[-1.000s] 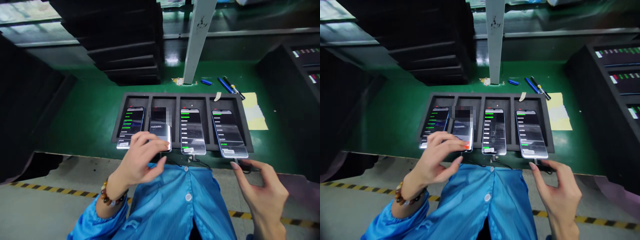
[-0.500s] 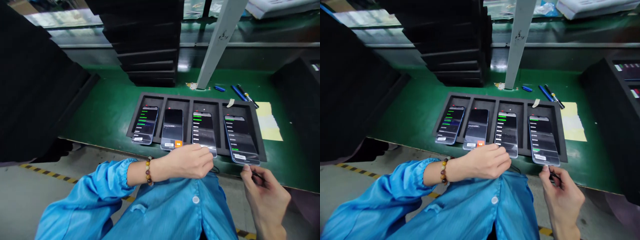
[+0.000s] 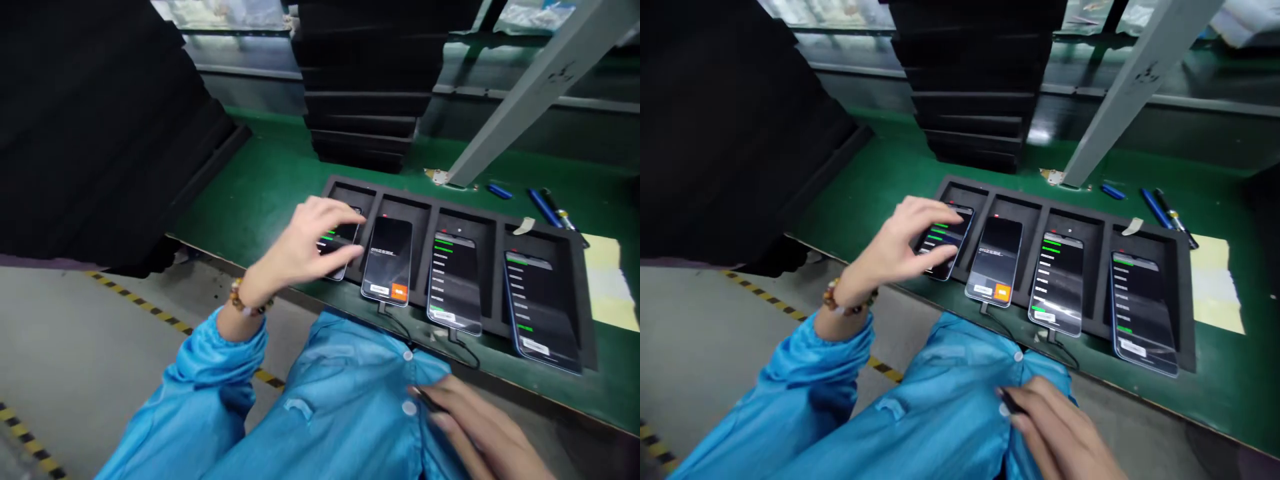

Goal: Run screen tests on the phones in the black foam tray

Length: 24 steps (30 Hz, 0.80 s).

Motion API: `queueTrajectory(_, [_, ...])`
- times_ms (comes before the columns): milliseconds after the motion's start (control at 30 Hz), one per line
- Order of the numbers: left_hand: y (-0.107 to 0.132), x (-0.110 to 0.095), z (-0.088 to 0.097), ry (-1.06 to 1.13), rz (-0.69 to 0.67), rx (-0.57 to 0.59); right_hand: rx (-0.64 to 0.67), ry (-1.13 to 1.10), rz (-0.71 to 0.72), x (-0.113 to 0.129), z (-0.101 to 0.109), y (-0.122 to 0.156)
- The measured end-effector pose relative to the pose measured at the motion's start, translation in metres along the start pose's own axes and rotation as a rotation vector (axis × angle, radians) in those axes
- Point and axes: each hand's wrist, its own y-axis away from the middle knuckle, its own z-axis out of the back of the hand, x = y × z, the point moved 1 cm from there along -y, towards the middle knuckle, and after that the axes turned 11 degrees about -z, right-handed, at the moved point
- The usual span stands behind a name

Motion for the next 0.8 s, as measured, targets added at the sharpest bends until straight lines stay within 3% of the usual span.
queueTrajectory(67, [0.018,0.042,0.010,0.009,0.135,0.039,-0.041,0.004,0.100,0.030,-0.008,-0.041])
queueTrajectory(133, [0.030,0.074,0.007,0.067,0.189,0.111,0.002,-0.042,0.182,0.055,-0.017,-0.076])
queueTrajectory(233, [0.032,0.101,-0.006,0.125,0.209,0.140,0.011,-0.017,0.216,0.079,-0.028,-0.110])
queueTrajectory(567, [0.022,0.109,-0.021,0.166,0.212,-0.048,0.001,0.188,0.218,0.100,-0.045,-0.151])
queueTrajectory(733, [0.028,0.110,-0.019,0.251,0.145,0.021,0.021,0.195,0.217,0.103,-0.050,-0.158])
queueTrajectory(800, [0.029,0.112,-0.020,0.260,0.157,-0.001,0.025,0.202,0.224,0.104,-0.052,-0.161])
